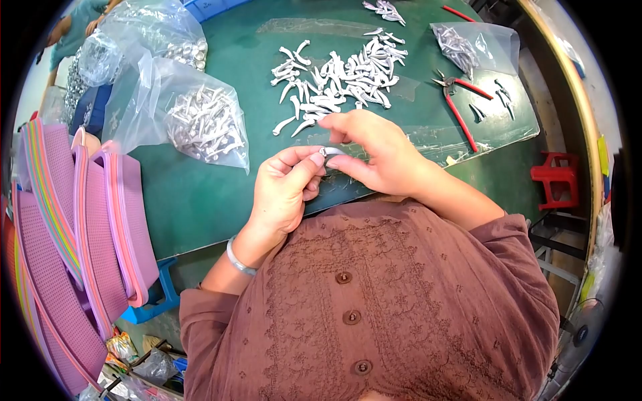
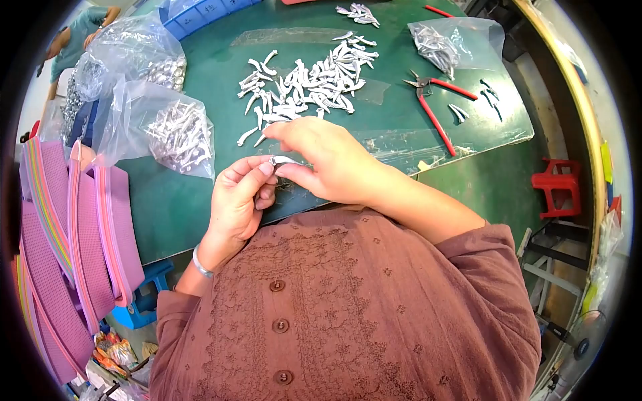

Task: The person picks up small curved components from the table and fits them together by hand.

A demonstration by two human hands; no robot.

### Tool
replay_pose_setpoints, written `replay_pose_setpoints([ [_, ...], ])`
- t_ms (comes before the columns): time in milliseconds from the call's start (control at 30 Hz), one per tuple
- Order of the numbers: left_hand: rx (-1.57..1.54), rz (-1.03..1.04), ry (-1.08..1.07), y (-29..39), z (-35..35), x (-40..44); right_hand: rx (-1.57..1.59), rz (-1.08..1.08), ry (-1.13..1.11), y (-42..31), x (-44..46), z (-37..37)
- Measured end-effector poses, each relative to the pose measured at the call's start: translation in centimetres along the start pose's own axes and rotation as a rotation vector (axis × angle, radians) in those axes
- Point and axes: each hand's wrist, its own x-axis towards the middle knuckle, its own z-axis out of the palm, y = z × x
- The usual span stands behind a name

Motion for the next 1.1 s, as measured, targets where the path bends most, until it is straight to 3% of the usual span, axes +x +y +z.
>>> replay_pose_setpoints([
  [233,-0.073,0.077,0.002,-0.6,-0.8,0.2,0.526,0.596,-0.217,0.5,-1.1,-0.8],
  [333,-0.067,0.080,-0.012,-0.7,-0.8,0.2,0.621,0.626,-0.125,0.1,-1.1,-0.7],
  [633,-0.072,0.077,-0.045,-0.5,-0.7,0.0,0.174,0.187,0.049,0.7,-1.5,0.3],
  [733,-0.059,0.077,-0.047,-0.5,-0.7,0.0,0.145,0.153,0.056,0.8,-1.6,0.3],
  [1100,-0.057,0.085,-0.047,-0.7,-0.8,0.1,0.416,0.409,-0.058,0.2,-1.5,-0.1],
])
